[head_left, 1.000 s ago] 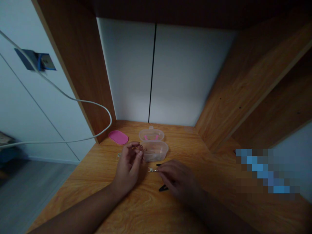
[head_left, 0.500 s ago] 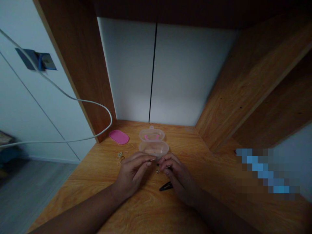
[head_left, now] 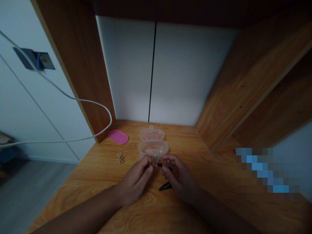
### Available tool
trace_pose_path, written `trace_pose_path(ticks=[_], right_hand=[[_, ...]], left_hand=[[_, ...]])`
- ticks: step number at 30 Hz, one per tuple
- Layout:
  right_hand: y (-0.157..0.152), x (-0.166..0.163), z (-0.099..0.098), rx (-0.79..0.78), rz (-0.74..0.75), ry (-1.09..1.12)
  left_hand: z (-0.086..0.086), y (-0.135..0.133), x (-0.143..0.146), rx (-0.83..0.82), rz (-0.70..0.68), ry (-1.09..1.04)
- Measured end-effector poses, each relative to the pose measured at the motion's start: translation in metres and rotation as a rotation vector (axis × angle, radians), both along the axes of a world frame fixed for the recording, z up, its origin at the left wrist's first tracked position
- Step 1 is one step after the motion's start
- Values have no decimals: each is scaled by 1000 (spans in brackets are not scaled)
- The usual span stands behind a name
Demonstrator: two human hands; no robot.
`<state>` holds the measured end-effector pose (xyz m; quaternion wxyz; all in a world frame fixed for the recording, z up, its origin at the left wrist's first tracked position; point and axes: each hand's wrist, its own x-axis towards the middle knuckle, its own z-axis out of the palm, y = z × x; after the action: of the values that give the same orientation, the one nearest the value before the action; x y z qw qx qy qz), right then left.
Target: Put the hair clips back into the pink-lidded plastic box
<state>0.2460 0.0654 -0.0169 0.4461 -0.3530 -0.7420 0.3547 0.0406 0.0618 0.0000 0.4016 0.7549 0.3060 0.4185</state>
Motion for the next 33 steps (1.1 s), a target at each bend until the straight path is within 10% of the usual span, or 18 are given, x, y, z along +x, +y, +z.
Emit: trace_pose_path(ticks=[12,33], right_hand=[[4,2,3,128,-159,-33],[9,7,5,98,-295,-34]], left_hand=[[-16,10,9,-414,-236,-283],[-19,12,6,-438,-57,-287]])
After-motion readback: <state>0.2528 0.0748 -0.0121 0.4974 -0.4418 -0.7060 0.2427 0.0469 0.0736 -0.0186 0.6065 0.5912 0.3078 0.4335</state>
